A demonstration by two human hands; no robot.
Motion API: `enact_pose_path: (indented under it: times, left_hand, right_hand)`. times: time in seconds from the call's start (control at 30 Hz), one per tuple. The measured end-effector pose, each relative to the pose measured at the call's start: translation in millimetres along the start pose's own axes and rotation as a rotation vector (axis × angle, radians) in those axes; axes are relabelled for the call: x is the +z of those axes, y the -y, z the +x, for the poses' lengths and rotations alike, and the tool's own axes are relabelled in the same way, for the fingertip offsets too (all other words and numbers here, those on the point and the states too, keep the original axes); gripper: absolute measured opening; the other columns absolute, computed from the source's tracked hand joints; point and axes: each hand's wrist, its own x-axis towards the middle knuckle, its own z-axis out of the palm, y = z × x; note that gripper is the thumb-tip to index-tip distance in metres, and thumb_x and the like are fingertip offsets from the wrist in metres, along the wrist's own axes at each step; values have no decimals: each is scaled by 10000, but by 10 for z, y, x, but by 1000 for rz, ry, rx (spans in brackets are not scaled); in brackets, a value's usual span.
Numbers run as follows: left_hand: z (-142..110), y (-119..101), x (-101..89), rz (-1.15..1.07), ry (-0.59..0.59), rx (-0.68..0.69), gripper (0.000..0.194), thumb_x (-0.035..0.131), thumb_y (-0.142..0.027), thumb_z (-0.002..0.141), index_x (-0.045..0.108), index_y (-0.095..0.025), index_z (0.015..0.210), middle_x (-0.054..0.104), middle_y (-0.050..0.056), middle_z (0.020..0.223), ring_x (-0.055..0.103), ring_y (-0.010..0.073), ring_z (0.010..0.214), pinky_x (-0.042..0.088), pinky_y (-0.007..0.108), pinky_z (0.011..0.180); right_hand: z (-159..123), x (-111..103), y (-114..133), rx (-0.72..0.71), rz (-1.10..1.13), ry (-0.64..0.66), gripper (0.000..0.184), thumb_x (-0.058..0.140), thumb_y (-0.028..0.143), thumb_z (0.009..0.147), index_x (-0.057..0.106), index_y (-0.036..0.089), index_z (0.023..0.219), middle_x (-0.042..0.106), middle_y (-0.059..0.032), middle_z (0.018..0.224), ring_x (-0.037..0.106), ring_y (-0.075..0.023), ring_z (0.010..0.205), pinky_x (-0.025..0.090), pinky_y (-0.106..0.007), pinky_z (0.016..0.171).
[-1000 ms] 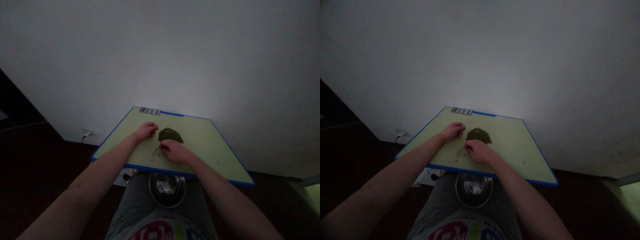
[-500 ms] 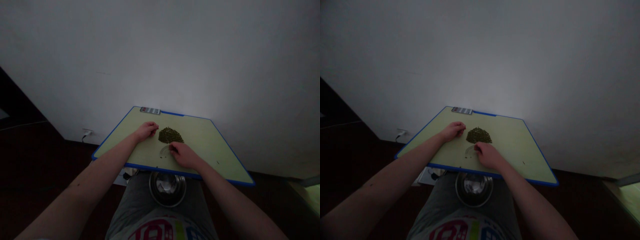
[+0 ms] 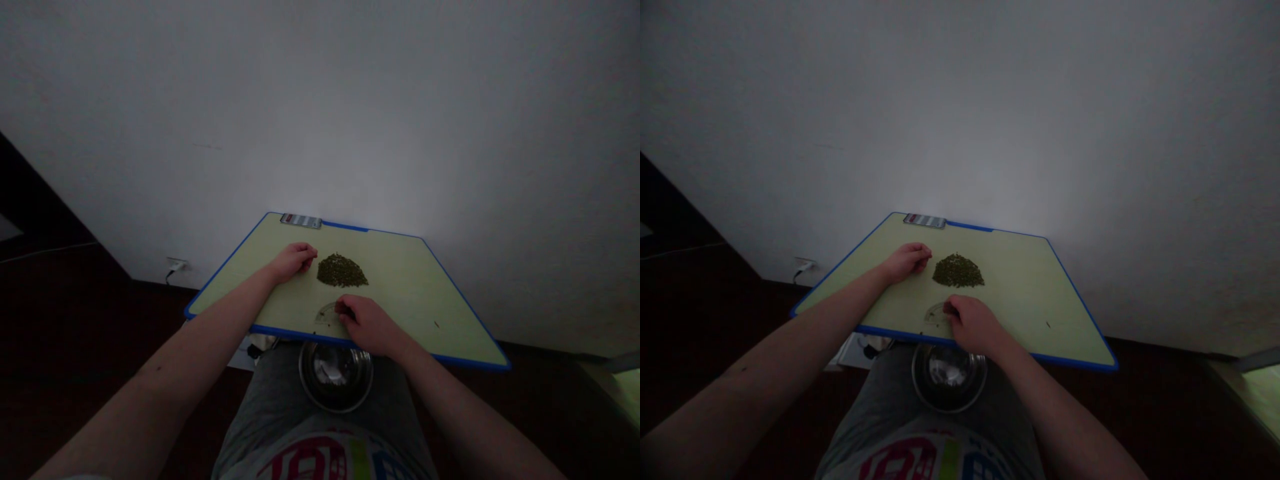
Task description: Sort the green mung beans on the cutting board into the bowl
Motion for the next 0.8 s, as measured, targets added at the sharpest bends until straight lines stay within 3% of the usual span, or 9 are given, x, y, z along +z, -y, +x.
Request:
enact_pose_path:
  times: [0.4,0.8]
  left_hand:
    - [-10,-18,9,-5,21,3,196,575,-334,700,517,-149,670,455,-42,453,390,53,387,271,196,397]
    - [-16,-18,6,-1,5,0,194,587,-327,689,511,-152,657,460,-38,459,395,56,384,269,200,393]
  right_hand:
    - [117,-21,80,-169,29,84,186,488,61,723,574,145,865,617,-49,852,522,-142,778,369,-241,708]
    - [93,-75,26,-163,69,104,190,485,51,720,574,149,856,613,-38,838,517,-136,760,376,-235,702]
